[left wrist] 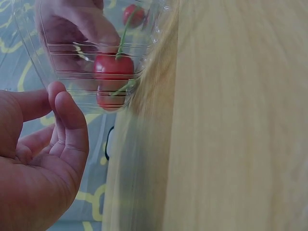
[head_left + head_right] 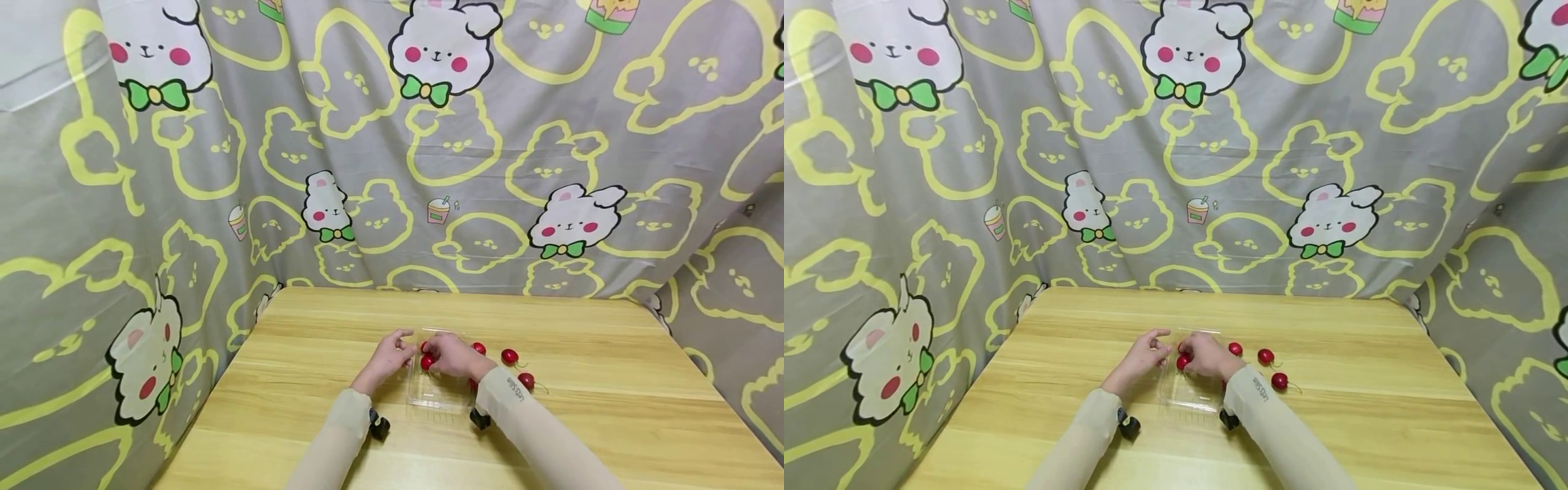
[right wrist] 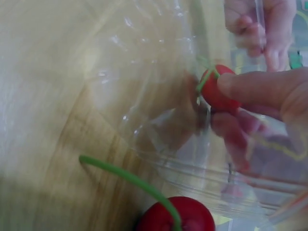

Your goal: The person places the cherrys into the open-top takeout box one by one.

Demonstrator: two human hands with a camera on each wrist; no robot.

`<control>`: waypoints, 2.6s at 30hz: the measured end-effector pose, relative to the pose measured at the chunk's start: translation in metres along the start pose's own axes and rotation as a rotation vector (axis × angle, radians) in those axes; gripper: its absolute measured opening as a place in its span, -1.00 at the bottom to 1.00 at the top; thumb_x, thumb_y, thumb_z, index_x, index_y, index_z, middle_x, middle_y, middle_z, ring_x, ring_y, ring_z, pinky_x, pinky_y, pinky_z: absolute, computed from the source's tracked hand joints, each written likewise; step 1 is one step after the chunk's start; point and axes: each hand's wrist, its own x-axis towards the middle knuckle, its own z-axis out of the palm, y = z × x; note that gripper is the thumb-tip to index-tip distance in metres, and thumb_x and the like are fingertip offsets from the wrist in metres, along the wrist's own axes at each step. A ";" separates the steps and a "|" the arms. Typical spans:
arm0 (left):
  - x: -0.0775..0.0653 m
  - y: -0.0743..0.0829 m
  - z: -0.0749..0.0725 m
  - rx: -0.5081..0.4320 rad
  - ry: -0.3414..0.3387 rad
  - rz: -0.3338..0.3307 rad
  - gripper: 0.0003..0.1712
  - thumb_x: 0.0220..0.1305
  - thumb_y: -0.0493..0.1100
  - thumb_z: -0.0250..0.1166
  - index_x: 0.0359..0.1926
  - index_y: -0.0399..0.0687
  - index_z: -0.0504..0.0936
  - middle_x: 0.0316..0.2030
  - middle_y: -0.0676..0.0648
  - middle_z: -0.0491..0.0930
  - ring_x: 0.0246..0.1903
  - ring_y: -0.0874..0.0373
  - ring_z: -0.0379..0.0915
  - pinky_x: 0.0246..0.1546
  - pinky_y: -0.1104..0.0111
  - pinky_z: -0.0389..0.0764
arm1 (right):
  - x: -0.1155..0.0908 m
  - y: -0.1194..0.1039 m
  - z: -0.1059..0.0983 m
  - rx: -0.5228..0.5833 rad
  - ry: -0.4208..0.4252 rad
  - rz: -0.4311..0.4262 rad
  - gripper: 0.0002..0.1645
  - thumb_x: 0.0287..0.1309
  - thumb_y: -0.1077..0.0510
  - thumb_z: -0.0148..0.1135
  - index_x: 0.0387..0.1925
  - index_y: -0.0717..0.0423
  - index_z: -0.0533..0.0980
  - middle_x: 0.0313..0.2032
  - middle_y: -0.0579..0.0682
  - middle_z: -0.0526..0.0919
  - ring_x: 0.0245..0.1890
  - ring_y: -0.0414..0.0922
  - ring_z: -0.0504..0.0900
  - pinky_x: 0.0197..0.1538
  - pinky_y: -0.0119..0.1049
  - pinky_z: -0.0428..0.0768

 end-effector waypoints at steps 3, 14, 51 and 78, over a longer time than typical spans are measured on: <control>-0.002 0.003 0.000 -0.007 -0.005 0.004 -0.48 0.28 -0.37 0.20 0.23 -0.43 0.32 -0.48 -0.10 0.44 -0.63 0.20 0.42 -0.39 0.04 0.63 | 0.000 0.001 0.000 -0.008 -0.004 -0.007 -0.65 -0.14 0.36 0.42 -0.20 0.24 0.58 -0.34 -0.04 0.56 -0.35 -0.14 0.57 -0.29 -0.29 0.59; -0.013 0.020 -0.001 -0.018 -0.007 0.031 -0.50 0.27 -0.44 0.14 0.21 -0.52 0.29 -0.46 -0.16 0.41 -0.62 0.20 0.41 -0.44 0.15 0.63 | 0.000 0.000 0.000 -0.025 -0.023 0.014 -0.73 -0.11 0.31 0.46 -0.28 0.15 0.61 -0.37 -0.07 0.53 -0.37 -0.17 0.53 -0.29 -0.25 0.57; -0.002 0.002 -0.001 -0.009 0.001 -0.014 -0.47 0.27 -0.35 0.20 0.26 -0.33 0.33 -0.46 -0.07 0.44 -0.60 0.20 0.44 -0.44 0.25 0.63 | -0.005 -0.001 -0.007 -0.070 -0.016 0.041 -0.73 -0.10 0.23 0.46 -0.32 0.13 0.55 -0.43 -0.06 0.56 -0.43 -0.19 0.47 -0.35 -0.28 0.51; -0.006 0.005 -0.003 -0.031 0.007 -0.017 -0.43 0.27 -0.37 0.20 0.27 -0.42 0.28 -0.42 -0.12 0.44 -0.57 0.19 0.44 -0.49 0.38 0.59 | -0.064 0.013 -0.082 0.004 0.042 0.079 -0.73 0.08 0.15 0.36 -0.17 0.15 0.58 -0.30 -0.03 0.61 -0.29 -0.12 0.54 -0.22 -0.24 0.56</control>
